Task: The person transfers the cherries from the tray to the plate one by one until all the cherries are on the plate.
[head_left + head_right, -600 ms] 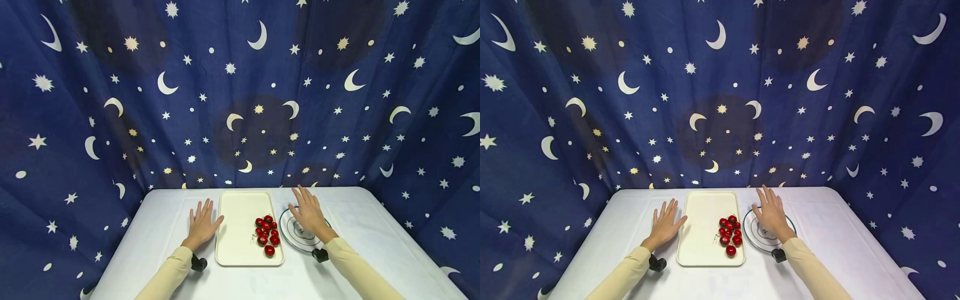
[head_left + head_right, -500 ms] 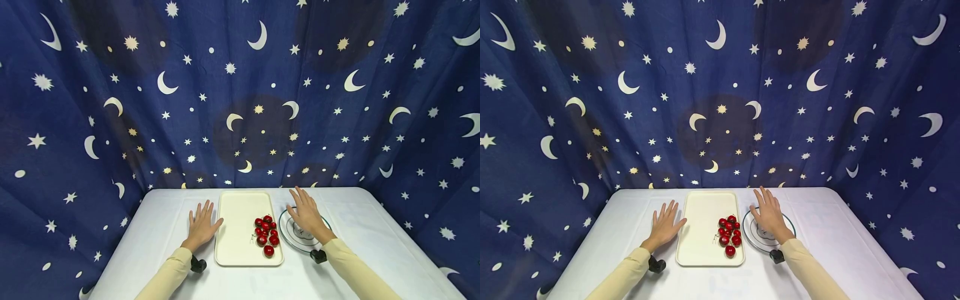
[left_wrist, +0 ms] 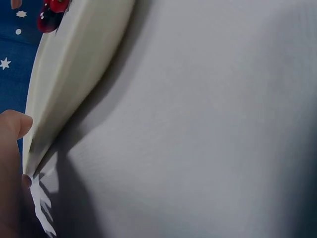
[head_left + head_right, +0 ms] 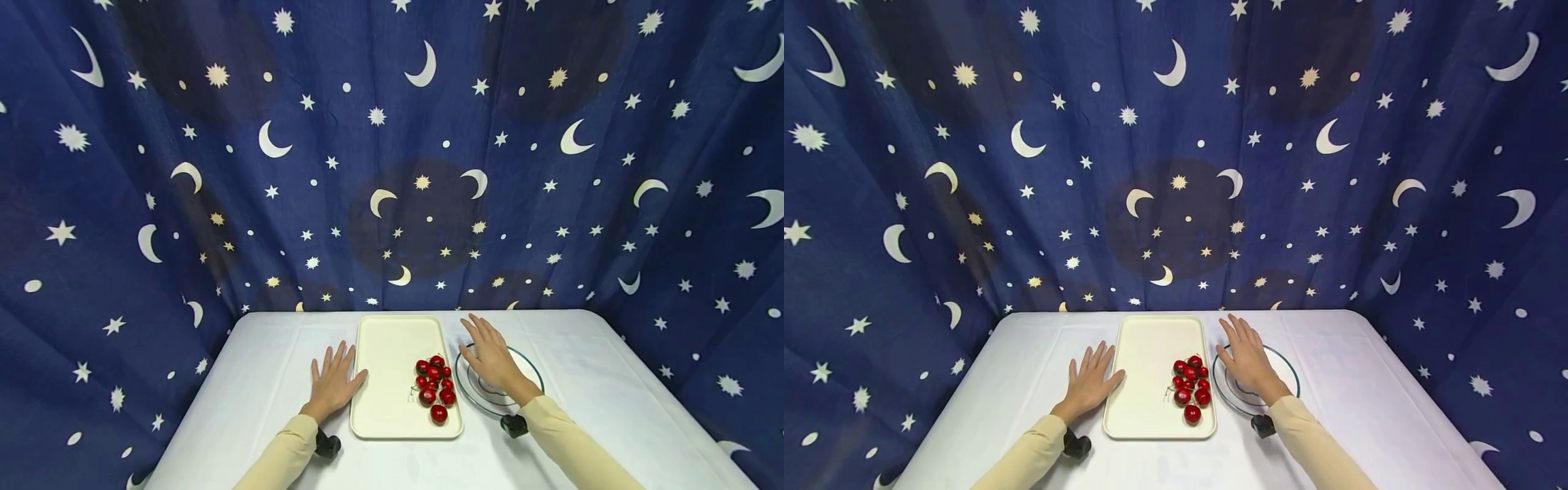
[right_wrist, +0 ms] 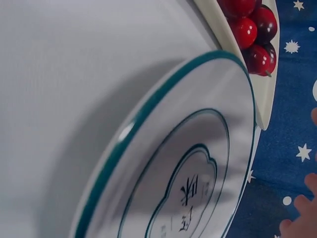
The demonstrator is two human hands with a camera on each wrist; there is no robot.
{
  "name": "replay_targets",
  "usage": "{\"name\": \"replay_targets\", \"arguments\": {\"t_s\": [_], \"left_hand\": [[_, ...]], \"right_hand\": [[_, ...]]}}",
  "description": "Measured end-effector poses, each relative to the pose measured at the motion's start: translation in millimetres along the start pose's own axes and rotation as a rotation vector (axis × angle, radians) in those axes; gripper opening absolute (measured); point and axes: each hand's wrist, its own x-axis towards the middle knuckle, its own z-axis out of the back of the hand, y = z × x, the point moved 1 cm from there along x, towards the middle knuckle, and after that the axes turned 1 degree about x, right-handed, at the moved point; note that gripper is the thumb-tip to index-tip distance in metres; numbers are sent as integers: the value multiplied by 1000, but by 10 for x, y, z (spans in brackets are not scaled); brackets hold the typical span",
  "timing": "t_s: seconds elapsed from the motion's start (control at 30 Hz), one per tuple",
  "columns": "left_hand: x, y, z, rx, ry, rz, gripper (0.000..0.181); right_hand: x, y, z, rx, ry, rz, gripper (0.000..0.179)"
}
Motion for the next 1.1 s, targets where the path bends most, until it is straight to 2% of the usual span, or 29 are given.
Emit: {"name": "replay_targets", "arguments": {"t_s": [0.23,0.6,0.83,1.1], "left_hand": [[4,19,-40,27,2,-9,75],[104,132,-115,172,124,-8,80],[66,111,-89,165,150,0,81],[46,62,-58,165,178,12,80]], "right_hand": [[8,66,-63,31,2,41,58],[45,133,-117,58,-20,119,55],[44,266,-157,102,36,121,50],[56,363,-192,113,78,209,50]]}}
